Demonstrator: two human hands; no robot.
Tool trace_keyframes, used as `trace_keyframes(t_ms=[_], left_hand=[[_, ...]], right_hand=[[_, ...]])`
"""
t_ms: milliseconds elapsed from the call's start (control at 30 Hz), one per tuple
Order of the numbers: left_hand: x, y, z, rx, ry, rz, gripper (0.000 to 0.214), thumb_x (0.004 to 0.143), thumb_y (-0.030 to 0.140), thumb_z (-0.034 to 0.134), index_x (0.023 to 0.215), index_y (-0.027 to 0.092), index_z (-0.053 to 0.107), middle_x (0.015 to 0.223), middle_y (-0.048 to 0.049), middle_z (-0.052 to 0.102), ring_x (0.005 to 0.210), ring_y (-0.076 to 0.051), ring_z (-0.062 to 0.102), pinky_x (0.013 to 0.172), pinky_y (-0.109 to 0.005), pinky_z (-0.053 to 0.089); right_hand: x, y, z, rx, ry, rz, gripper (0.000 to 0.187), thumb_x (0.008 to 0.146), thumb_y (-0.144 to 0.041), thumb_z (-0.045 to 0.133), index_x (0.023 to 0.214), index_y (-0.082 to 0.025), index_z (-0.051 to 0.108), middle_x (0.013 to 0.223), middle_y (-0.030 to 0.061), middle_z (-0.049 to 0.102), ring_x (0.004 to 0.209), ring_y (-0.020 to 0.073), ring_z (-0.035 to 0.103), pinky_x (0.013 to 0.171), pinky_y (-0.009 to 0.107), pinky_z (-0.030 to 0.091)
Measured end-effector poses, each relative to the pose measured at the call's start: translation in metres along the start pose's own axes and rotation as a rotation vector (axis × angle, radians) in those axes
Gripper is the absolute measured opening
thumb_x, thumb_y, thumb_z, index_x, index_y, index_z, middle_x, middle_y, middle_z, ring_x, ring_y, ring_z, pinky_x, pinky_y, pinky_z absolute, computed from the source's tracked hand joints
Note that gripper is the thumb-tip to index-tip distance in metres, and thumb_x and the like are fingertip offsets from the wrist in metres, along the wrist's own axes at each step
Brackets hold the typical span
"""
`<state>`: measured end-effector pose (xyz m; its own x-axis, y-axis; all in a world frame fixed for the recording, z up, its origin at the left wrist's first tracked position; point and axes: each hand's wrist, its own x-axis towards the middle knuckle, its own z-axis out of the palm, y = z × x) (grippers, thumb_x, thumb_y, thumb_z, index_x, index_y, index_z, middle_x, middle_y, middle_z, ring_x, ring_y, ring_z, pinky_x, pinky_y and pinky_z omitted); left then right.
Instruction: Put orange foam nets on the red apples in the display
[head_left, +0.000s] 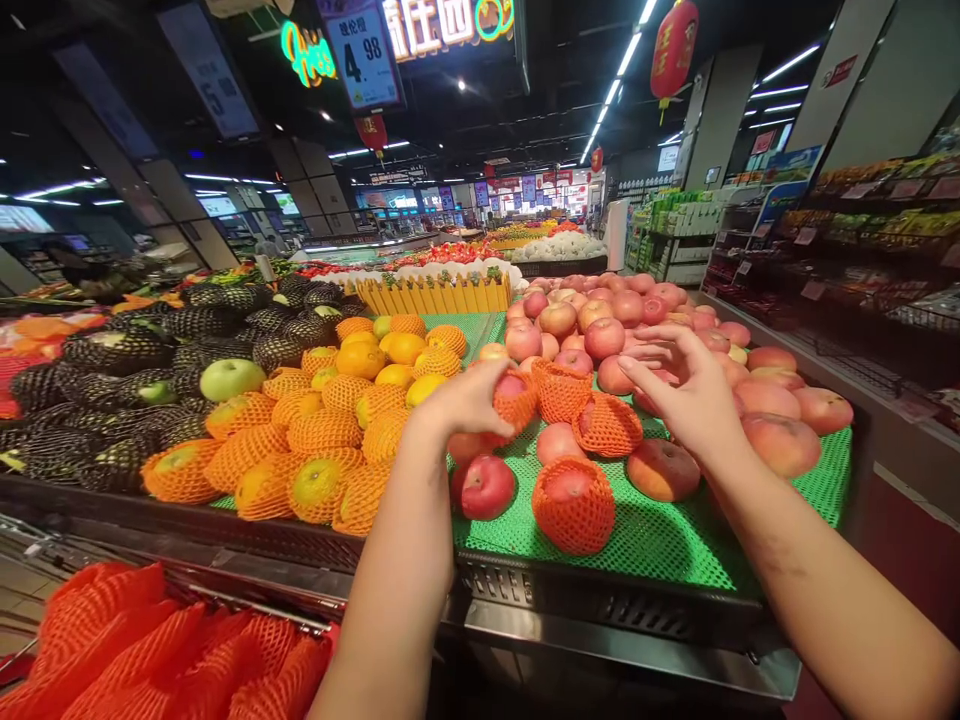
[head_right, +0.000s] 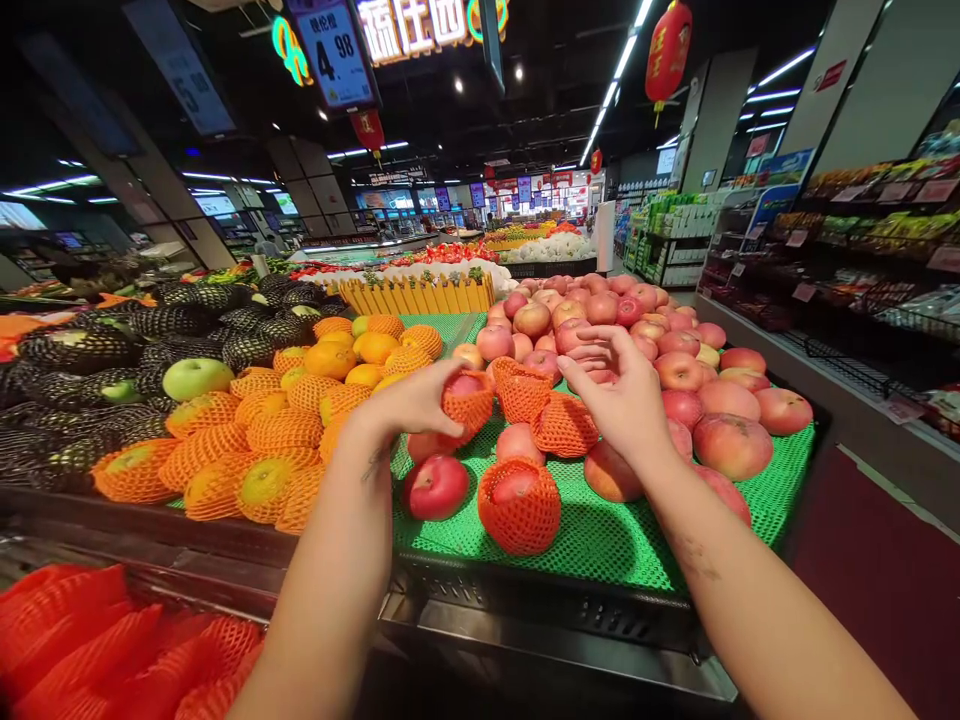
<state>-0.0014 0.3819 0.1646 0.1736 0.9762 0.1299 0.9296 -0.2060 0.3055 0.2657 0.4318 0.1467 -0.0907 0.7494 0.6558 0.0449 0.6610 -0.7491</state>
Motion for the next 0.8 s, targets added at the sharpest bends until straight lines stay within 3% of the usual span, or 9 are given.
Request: trace_keyframes(t_ms=[67,167,267,367,533,600,667,700,800], left_hand=[[0.008,0.013,0.011,0.068,-0.198,-0.1,0.085,0.058,0.027,0.087,0.135,0.017,0.051,0.128,-0.0109,0.066,0.116,-0.031,0.065,0.101,-0.039,0.054],[0.015,0.031,0.021,0.129,-0.308,-0.22,0.103,0.055,0.024,0.089,0.146,0.012,0.042,0.132,-0.0188,0.065,0.115,-0.036,0.067,0.096,-0.041,0.057],[0.018,0.045,0.025,0.203,-0.347,-0.326,0.113,0.056,0.023,0.088,0.154,0.01,0.032,0.143,-0.0269,0.057,0.121,-0.039,0.066,0.096,-0.043,0.057],[0.023,0.056,0.033,0.267,-0.353,-0.382,0.12,0.057,0.023,0.089,0.158,0.008,0.025,0.152,-0.0333,0.045,0.13,-0.043,0.06,0.099,-0.047,0.056],[0.019,0.073,0.042,0.374,-0.251,-0.368,0.122,0.056,0.021,0.091,0.157,0.001,0.025,0.16,-0.0414,0.023,0.153,-0.051,0.022,0.117,-0.065,0.033],[-0.007,0.075,0.034,0.372,-0.196,-0.313,0.123,0.061,0.029,0.09,0.161,0.007,0.021,0.165,-0.0346,0.018,0.156,-0.048,0.011,0.121,-0.064,0.028],[-0.054,0.067,0.024,0.358,-0.079,-0.238,0.122,0.075,0.037,0.083,0.165,0.018,0.003,0.172,-0.0215,0.004,0.16,-0.038,0.002,0.125,-0.054,0.026],[-0.084,0.058,0.02,0.355,0.026,-0.207,0.111,0.085,0.04,0.073,0.164,0.02,-0.003,0.173,-0.0177,0.004,0.161,-0.032,0.002,0.128,-0.049,0.022],[-0.189,0.013,0.019,0.388,0.524,-0.108,0.08,0.098,0.046,0.056,0.163,0.029,0.014,0.164,-0.0146,0.028,0.153,-0.031,0.028,0.124,-0.052,0.03]], right_hand=[[0.0,-0.002,-0.001,-0.05,-0.029,0.011,0.034,0.077,-0.042,0.079,0.1,-0.022,0.065,0.098,0.0062,0.074,0.09,0.0218,0.071,0.073,0.033,0.059],[-0.001,0.001,-0.002,-0.162,-0.066,-0.004,0.028,0.08,-0.044,0.076,0.094,-0.021,0.069,0.099,0.0073,0.075,0.09,0.0242,0.071,0.076,0.037,0.059],[0.0,0.013,-0.005,-0.312,-0.133,-0.019,0.027,0.082,-0.045,0.073,0.093,-0.02,0.072,0.097,0.0079,0.075,0.087,0.0264,0.07,0.073,0.039,0.056],[0.002,0.03,-0.007,-0.443,-0.349,-0.066,0.023,0.08,-0.039,0.076,0.092,-0.02,0.074,0.095,0.0076,0.075,0.087,0.0286,0.069,0.078,0.043,0.054],[0.002,0.044,0.0,-0.522,-0.723,-0.212,0.018,0.078,-0.024,0.077,0.096,-0.019,0.075,0.106,0.0089,0.074,0.104,0.0311,0.064,0.099,0.049,0.048],[0.0,0.046,0.004,-0.59,-0.735,-0.198,0.025,0.073,-0.024,0.082,0.097,-0.019,0.076,0.111,0.0106,0.072,0.111,0.0328,0.061,0.103,0.05,0.047],[-0.001,0.049,0.006,-0.649,-0.69,-0.152,0.032,0.069,-0.026,0.085,0.099,-0.019,0.076,0.115,0.0114,0.07,0.113,0.0333,0.06,0.103,0.049,0.047],[-0.001,0.052,0.005,-0.671,-0.664,-0.131,0.033,0.069,-0.026,0.085,0.099,-0.019,0.076,0.115,0.0112,0.069,0.112,0.0328,0.061,0.102,0.048,0.048],[0.002,0.059,-0.003,-0.672,-0.559,-0.114,0.026,0.068,-0.022,0.08,0.093,-0.019,0.076,0.1,0.0095,0.072,0.095,0.0305,0.065,0.091,0.046,0.051]])
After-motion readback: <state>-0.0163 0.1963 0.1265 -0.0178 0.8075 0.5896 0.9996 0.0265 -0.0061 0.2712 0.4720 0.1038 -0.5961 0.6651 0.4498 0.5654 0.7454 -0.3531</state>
